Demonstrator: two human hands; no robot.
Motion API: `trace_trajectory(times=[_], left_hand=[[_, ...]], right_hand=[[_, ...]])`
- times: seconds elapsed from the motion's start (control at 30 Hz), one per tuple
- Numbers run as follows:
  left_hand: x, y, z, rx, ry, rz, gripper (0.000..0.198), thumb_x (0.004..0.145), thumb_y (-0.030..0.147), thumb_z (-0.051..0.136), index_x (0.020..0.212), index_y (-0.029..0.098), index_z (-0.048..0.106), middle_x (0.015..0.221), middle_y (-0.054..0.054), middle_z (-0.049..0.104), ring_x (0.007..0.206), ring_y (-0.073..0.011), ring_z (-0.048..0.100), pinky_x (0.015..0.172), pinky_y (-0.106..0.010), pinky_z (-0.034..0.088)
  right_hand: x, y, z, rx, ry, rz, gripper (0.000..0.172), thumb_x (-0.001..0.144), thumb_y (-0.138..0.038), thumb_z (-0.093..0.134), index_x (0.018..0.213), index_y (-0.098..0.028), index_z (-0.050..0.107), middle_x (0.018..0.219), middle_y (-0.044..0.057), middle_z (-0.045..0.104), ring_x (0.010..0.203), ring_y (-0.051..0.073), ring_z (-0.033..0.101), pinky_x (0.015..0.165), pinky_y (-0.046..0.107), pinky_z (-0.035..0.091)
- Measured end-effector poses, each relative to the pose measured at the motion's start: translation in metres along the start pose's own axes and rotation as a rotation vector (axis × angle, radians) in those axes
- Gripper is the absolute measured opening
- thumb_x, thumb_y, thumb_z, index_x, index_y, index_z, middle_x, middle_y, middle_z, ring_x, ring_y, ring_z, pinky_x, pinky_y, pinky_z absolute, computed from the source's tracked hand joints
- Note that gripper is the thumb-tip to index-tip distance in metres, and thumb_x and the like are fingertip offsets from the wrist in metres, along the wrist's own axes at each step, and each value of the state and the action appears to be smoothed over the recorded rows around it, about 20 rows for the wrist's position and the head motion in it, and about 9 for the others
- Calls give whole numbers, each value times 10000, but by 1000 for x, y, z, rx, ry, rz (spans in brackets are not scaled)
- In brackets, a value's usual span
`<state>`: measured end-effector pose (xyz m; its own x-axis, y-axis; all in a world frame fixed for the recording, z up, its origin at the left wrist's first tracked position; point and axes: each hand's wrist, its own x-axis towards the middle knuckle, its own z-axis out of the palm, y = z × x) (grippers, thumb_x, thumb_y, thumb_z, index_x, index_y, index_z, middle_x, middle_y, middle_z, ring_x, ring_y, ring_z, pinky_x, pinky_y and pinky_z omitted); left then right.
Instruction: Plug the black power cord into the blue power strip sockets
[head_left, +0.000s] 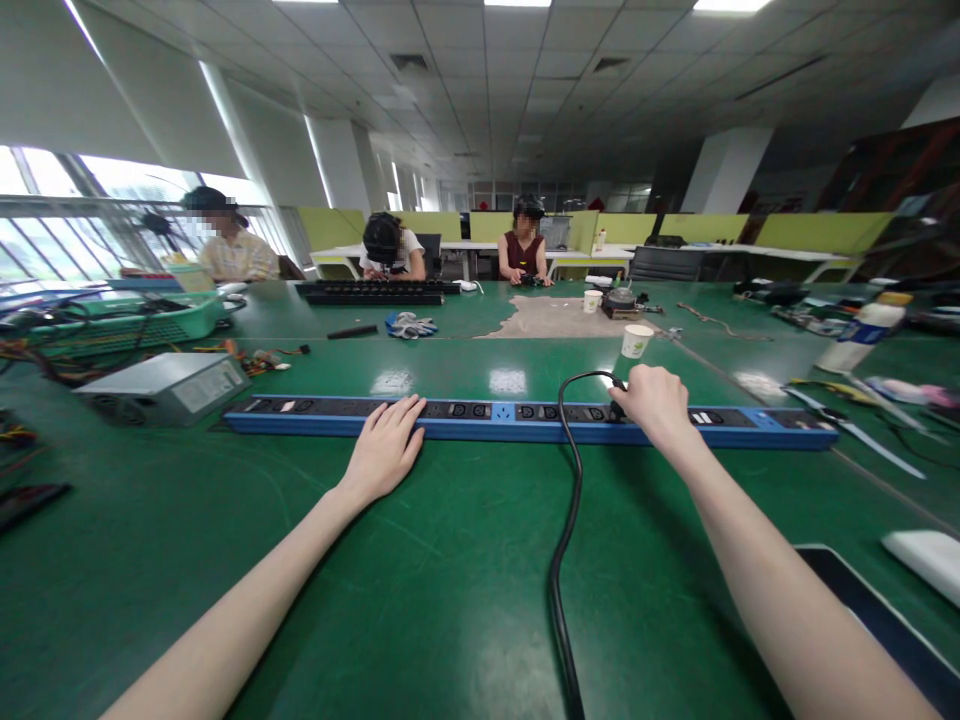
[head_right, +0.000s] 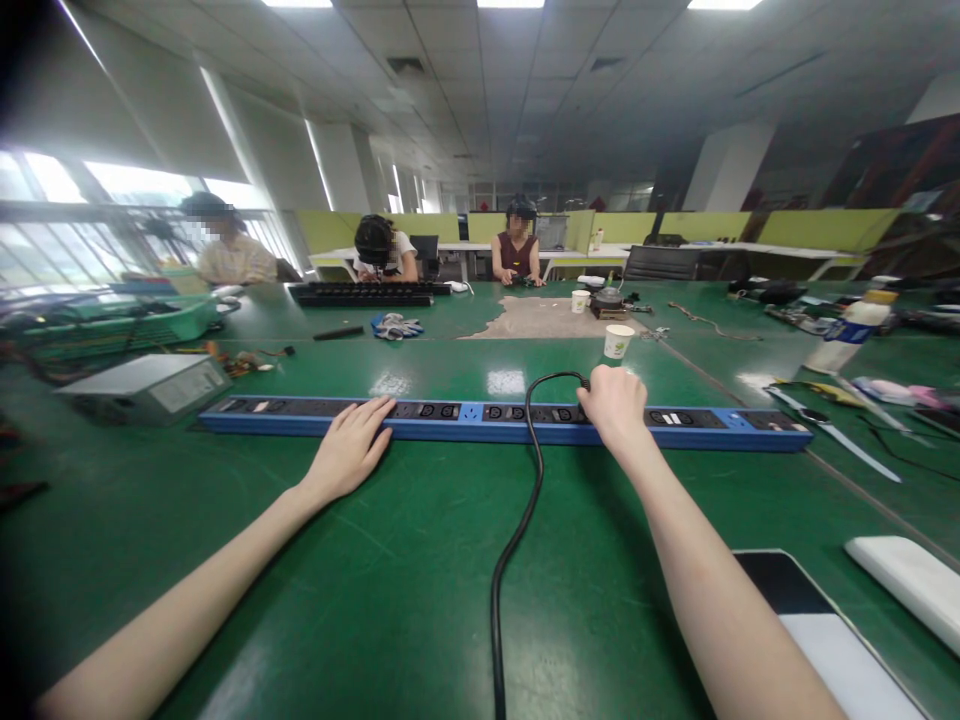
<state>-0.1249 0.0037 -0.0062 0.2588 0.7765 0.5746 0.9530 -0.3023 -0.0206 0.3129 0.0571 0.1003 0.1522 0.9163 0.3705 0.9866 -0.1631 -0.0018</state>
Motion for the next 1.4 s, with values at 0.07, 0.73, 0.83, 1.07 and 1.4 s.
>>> trace_trajectory(times=[0.07, 0.73, 0.83, 1.07, 1.4], left_hand=[[0, -1, 0, -6, -2, -3, 545, 1038, 368, 371, 1577, 290, 384, 1609, -45, 440, 1485, -240, 411, 1262, -490, 246], [-1, 10, -4, -65, 27, 4, 534, 1030, 338, 377, 1556, 257, 416, 1600, -66, 450, 1473, -268, 424, 1256, -520, 259], [2, 42, -11, -159, 31, 56, 520, 1036, 313, 367, 1548, 235, 414, 1586, -73, 466, 1463, -260, 433, 1243, -509, 303], [48, 170, 9, -456, 78, 148, 500, 1053, 319, 367, 1543, 223, 399, 1548, -126, 495, 1453, -250, 448, 1204, -514, 378], [94, 247, 47, -348, 152, -184, 407, 1064, 400, 364, 1296, 218, 645, 1364, -142, 654, 1341, -285, 531, 1183, -584, 274]], right_hand=[[2, -2, 2, -24, -8, -18, 421, 914, -469, 609, 1044, -95, 752, 1014, 259, 713, 1007, 345, 696, 857, 408, 536], [32, -1, 5, -80, -189, -96, 459, 843, -438, 711, 1153, -100, 729, 1124, 231, 707, 1051, 316, 695, 862, 383, 552], [31, -1, 3, -76, -191, -98, 453, 847, -438, 715, 1155, -106, 727, 1130, 226, 705, 1057, 312, 695, 870, 379, 551], [24, -1, 0, -20, -165, -76, 486, 837, -489, 748, 1139, -108, 726, 1122, 253, 697, 1076, 331, 692, 903, 394, 542], [-11, -11, 16, -55, 0, -70, 319, 993, -354, 523, 1071, -91, 686, 1057, 239, 691, 1018, 325, 697, 859, 392, 542]])
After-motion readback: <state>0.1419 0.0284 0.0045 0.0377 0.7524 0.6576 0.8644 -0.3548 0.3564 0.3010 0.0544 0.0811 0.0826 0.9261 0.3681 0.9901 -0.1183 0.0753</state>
